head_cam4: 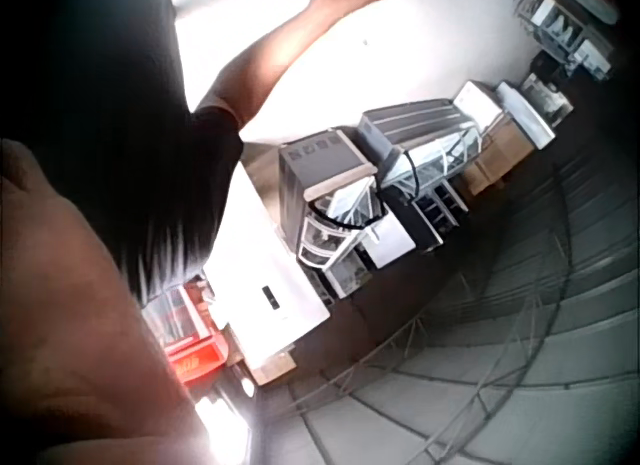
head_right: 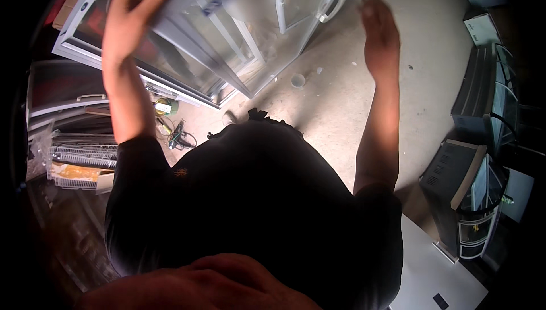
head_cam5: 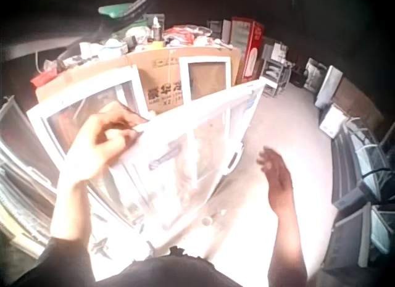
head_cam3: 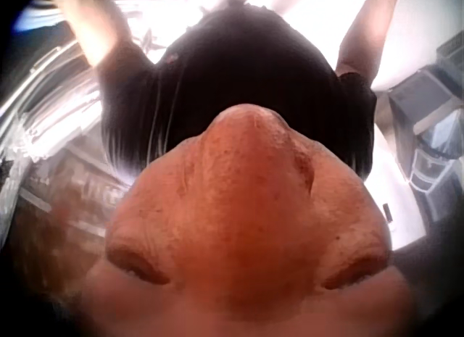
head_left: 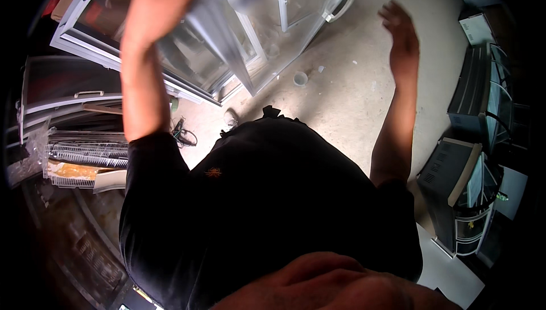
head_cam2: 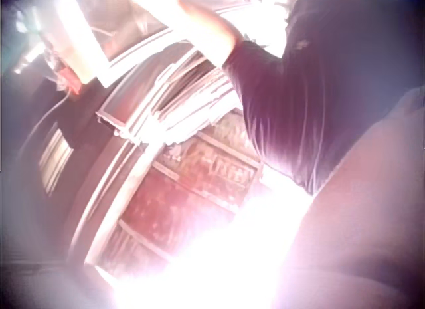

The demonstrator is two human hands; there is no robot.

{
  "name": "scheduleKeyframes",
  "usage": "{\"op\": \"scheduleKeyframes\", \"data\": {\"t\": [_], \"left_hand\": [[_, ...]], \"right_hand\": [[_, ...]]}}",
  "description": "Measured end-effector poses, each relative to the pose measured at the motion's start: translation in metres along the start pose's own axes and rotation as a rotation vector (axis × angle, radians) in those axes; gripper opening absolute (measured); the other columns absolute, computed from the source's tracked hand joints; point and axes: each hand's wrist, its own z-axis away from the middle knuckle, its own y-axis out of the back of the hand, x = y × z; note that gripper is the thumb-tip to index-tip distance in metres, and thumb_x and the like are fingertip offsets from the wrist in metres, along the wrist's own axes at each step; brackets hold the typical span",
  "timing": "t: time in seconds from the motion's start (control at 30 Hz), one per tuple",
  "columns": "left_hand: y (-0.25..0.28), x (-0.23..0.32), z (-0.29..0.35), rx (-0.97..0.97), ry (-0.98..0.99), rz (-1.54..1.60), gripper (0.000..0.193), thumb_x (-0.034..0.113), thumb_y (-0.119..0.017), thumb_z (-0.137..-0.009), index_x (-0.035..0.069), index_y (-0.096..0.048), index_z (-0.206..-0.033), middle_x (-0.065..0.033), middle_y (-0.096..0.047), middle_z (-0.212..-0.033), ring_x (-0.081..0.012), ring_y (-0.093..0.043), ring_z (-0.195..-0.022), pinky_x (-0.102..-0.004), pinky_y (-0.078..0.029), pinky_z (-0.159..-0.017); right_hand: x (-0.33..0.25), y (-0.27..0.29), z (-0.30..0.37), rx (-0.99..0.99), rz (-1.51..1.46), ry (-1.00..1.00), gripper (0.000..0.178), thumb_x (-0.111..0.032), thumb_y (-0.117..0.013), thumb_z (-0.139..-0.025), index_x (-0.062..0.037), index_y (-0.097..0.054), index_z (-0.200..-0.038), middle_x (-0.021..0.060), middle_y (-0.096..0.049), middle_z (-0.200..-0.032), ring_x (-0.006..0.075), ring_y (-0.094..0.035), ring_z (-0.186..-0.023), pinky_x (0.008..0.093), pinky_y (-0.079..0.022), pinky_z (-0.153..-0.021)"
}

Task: The person peels protective tape from a refrigerator glass door frame and then cleans the glass surface with a paper towel.

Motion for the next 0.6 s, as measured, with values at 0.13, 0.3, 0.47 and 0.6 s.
{"op": "scheduleKeyframes", "data": {"t": [0.13,0.3,0.47,0.6], "left_hand": [[-0.007,-0.028,0.001,-0.15,-0.326,0.192,0.032,0.023,-0.063,-0.083,0.002,-0.06,-0.106,-0.0112,-0.061,-0.098,-0.0198,-0.058,-0.091,-0.0313,-0.046,-0.081],[-0.004,-0.145,0.045,-0.388,-0.068,0.516,0.032,0.007,-0.058,-0.088,0.003,-0.055,-0.119,-0.0084,-0.062,-0.108,-0.0163,-0.058,-0.099,-0.0299,-0.047,-0.086],[-0.05,-0.231,0.116,-0.566,0.149,0.534,0.028,0.017,-0.061,-0.087,0.003,-0.059,-0.111,-0.0118,-0.063,-0.103,-0.0234,-0.061,-0.096,-0.0333,-0.049,-0.083],[-0.067,-0.223,0.13,-0.705,0.056,0.633,0.028,0.016,-0.063,-0.085,0.003,-0.058,-0.11,-0.0128,-0.059,-0.108,-0.027,-0.057,-0.101,-0.0366,-0.046,-0.089]], "right_hand": [[-0.099,-0.061,-0.032,0.166,0.065,0.067,0.054,-0.044,-0.039,-0.096,-0.0007,-0.051,-0.126,0.0139,-0.055,-0.122,0.0218,-0.051,-0.115,0.0353,-0.037,-0.1],[-0.115,-0.089,-0.034,0.275,0.521,-0.105,0.052,-0.039,-0.044,-0.095,0.0016,-0.049,-0.127,0.0186,-0.053,-0.125,0.0251,-0.051,-0.115,0.0325,-0.036,-0.099],[-0.156,-0.089,-0.021,0.377,0.33,-0.445,0.056,-0.045,-0.047,-0.093,0.0033,-0.054,-0.121,0.0122,-0.062,-0.102,0.0168,-0.058,-0.088,0.0269,-0.046,-0.078],[-0.163,-0.082,-0.02,0.389,0.631,-0.57,0.048,-0.037,-0.056,-0.089,0.0025,-0.059,-0.117,0.0135,-0.065,-0.094,0.0182,-0.059,-0.082,0.0291,-0.046,-0.076]]}}
